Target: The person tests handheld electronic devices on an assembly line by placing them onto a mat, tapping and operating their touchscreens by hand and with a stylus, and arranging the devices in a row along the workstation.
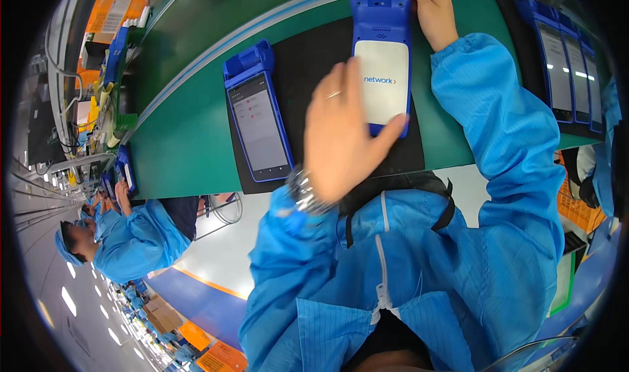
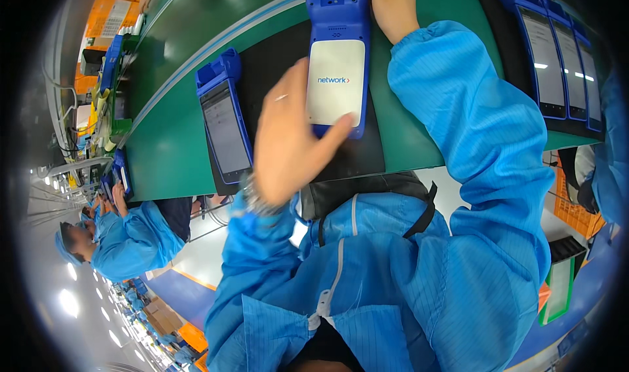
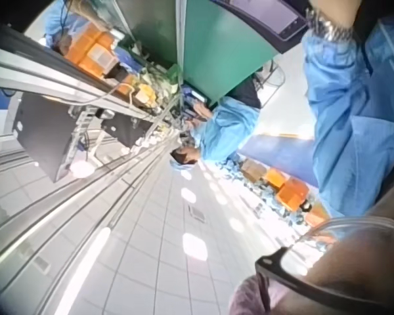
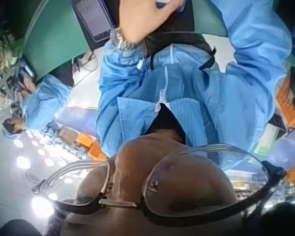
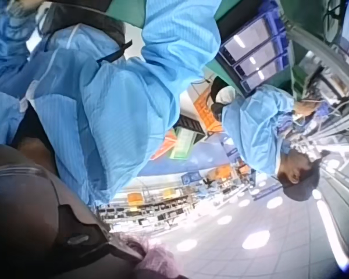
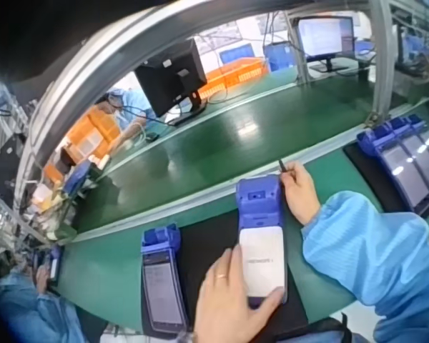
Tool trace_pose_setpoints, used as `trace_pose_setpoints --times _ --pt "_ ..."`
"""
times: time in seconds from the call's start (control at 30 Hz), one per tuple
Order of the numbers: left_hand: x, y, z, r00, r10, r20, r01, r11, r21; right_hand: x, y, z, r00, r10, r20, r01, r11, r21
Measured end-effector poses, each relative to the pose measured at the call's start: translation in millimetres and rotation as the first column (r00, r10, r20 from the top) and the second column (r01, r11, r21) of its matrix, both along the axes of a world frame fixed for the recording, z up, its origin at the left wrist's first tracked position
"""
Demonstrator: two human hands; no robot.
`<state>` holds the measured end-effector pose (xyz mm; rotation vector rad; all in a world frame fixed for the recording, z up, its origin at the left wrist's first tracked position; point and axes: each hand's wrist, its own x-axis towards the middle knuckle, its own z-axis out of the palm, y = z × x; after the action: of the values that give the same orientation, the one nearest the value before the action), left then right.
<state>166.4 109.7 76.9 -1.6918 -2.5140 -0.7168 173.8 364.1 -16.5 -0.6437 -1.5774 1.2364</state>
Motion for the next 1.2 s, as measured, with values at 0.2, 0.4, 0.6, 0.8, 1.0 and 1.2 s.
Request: trace_pose_setpoints --times 0.2,0.4,0.6,0.8,1.0,1.2 --pt "6.0 65.6 -14.5 0.946 0.256 -0.200 -0.283 0.952 -0.119 -1.6 0.0 4.1 0.998 0.047 -0.032 -0.048 0.998 -0.033" --pt "-20.9 52.9 4.1 0.957 0.177 0.228 -0.162 0.983 -0.081 4.0 6.4 20.0 0.978 0.027 -0.207 -0.067 0.979 -0.191" --pt "-47.0 9.0 2.3 0.181 -0.157 0.971 -0.302 0.931 0.207 3.2 8.1 16.4 0.972 0.014 -0.235 -0.059 0.981 -0.185" --pt "-37.2 5.1 -14.4 0.318 -0.071 0.946 -0.330 0.927 0.180 10.0 2.5 16.3 0.982 0.078 -0.173 -0.105 0.983 -0.150" --pt "-30.9 5.1 -18.0 0.614 0.043 0.788 -0.279 0.946 0.165 3.5 -3.5 14.9 0.985 0.099 -0.141 -0.119 0.983 -0.142" --pt "-31.6 -14.9 -18.0 0.402 -0.088 0.911 -0.267 0.941 0.209 3.1 -6.0 7.0 0.981 0.125 -0.149 -0.147 0.979 -0.142"
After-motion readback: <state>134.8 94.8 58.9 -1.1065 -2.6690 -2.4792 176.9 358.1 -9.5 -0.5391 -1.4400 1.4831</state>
